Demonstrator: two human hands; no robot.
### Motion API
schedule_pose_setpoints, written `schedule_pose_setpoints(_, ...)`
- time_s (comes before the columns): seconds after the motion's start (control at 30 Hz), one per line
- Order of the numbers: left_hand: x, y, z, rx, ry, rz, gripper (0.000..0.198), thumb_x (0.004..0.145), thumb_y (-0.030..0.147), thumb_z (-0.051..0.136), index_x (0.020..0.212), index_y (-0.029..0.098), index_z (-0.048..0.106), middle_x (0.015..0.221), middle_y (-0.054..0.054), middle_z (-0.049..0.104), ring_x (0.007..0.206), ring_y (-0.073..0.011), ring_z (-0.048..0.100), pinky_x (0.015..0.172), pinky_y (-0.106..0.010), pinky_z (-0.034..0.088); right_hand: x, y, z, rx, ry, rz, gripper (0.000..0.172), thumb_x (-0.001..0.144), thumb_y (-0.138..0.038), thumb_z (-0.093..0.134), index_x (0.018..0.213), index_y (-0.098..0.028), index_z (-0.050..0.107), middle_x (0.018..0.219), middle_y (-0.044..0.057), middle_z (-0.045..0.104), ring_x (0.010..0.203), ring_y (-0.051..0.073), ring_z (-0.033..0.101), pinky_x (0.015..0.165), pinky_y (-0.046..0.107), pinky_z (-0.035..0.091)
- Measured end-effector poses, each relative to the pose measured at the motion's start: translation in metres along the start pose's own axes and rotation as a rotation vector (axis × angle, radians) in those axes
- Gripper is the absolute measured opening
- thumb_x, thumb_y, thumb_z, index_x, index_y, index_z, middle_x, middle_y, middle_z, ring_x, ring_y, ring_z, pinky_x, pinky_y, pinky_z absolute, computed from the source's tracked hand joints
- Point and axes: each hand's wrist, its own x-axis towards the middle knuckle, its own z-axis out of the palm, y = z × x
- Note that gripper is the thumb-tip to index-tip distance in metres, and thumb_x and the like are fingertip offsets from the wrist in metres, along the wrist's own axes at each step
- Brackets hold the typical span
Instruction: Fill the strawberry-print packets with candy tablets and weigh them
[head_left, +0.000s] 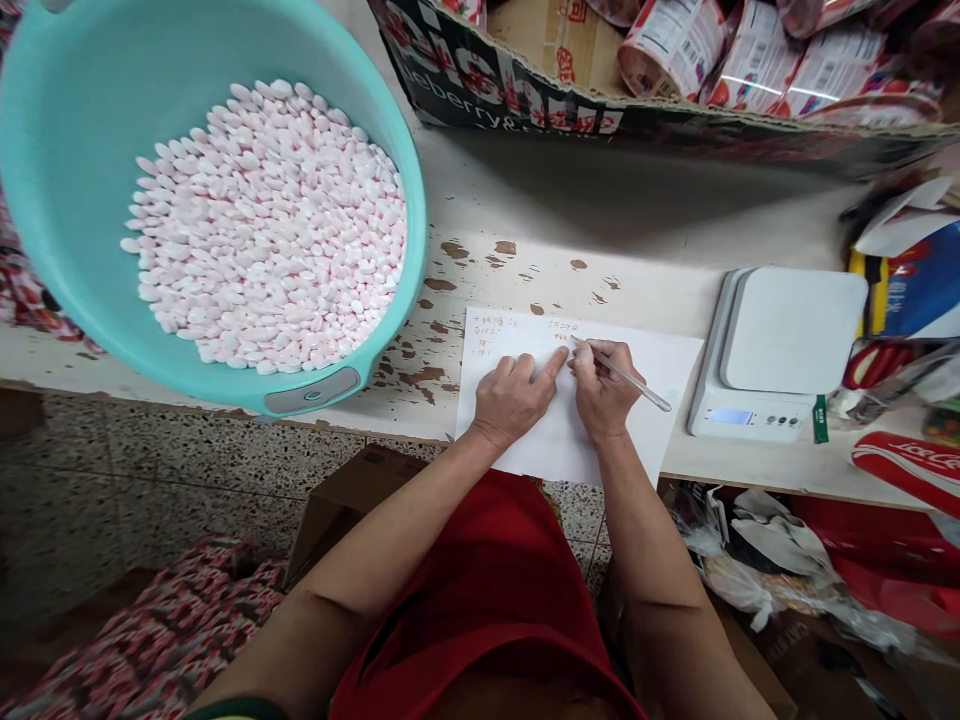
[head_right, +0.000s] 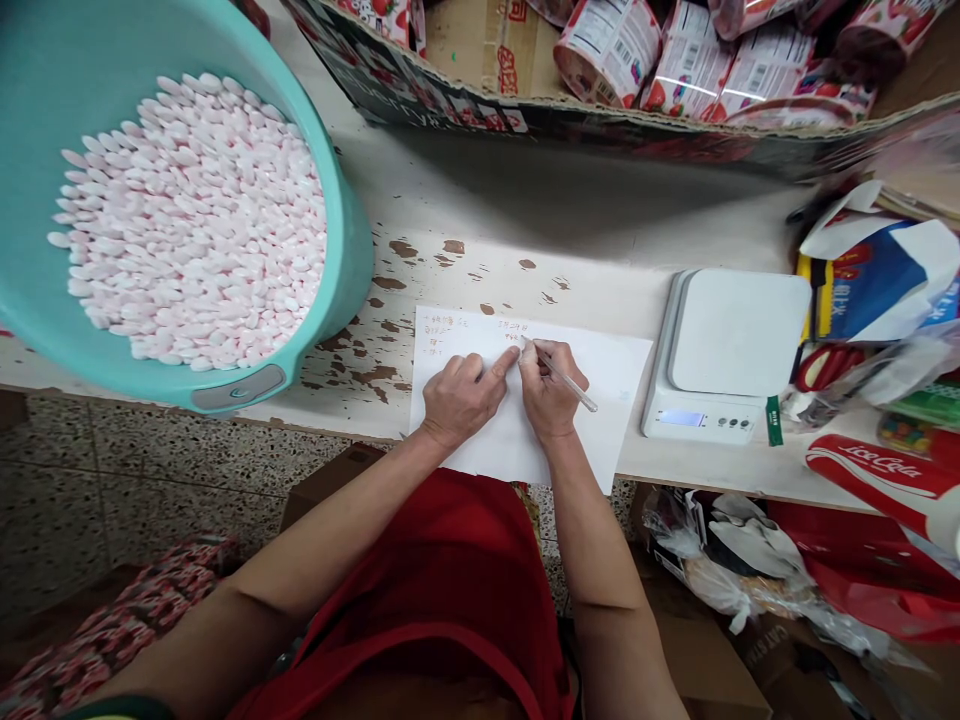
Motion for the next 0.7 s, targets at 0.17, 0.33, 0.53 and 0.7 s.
schedule_pose_setpoints(0.17,0.0014,-0.0006,-0.0015,-0.029,-0.016,-0.008,0.043,0.097,0.029,0.048,0.138,0.039,0.058,0.070,-0.003,0.054,0.065,-0.0145,0.046,0.053,-0.028,0.027,-0.0003,0.0018,0.0007,-0.037,-0.013,-0.032,0.012,0.090,-0.032,0.058,0.087,-0.020,0.061,0.074,-0.002,0.068,0.060,0.011,0.065,0.058,0.026,0.055)
schedule_pose_setpoints(0.33,0.0016,-0.0007,-0.0012,-0.042,-0.026,-0.020,0.042,0.096,0.029,0.049,0.136,0.038,0.060,0.070,-0.003,0.054,0.064,-0.0134,0.046,0.052,-0.028,0.026,-0.0012,0.0027,0.0004,-0.038,0.009,-0.001,0.014,0.091,-0.034,0.057,0.087,-0.021,0.060,0.075,-0.002,0.068,0.061,0.011,0.065,0.058,0.027,0.055)
schedule_pose_setpoints(0.53,-0.0013,-0.0014,0.0029,-0.001,0.049,0.011,0.043,0.096,0.030,0.050,0.137,0.041,0.058,0.070,-0.002,0.055,0.065,-0.0143,0.046,0.052,-0.029,0.023,-0.0009,0.0029,0.0002,-0.018,0.007,0.002,0.012,0.090,-0.032,0.058,0.087,-0.021,0.060,0.074,-0.002,0.068,0.060,0.011,0.064,0.058,0.027,0.055)
schedule_pose_setpoints(0.7,-0.0007,-0.0011,0.0008,-0.012,0.061,0.016,0.042,0.096,0.028,0.050,0.136,0.040,0.060,0.069,-0.002,0.054,0.064,-0.0142,0.045,0.052,-0.029,0.022,0.0001,0.0018,-0.0006,-0.009,0.003,-0.004,0.009,0.088,-0.029,0.058,0.084,-0.021,0.060,0.072,-0.002,0.067,0.058,0.010,0.063,0.056,0.026,0.054)
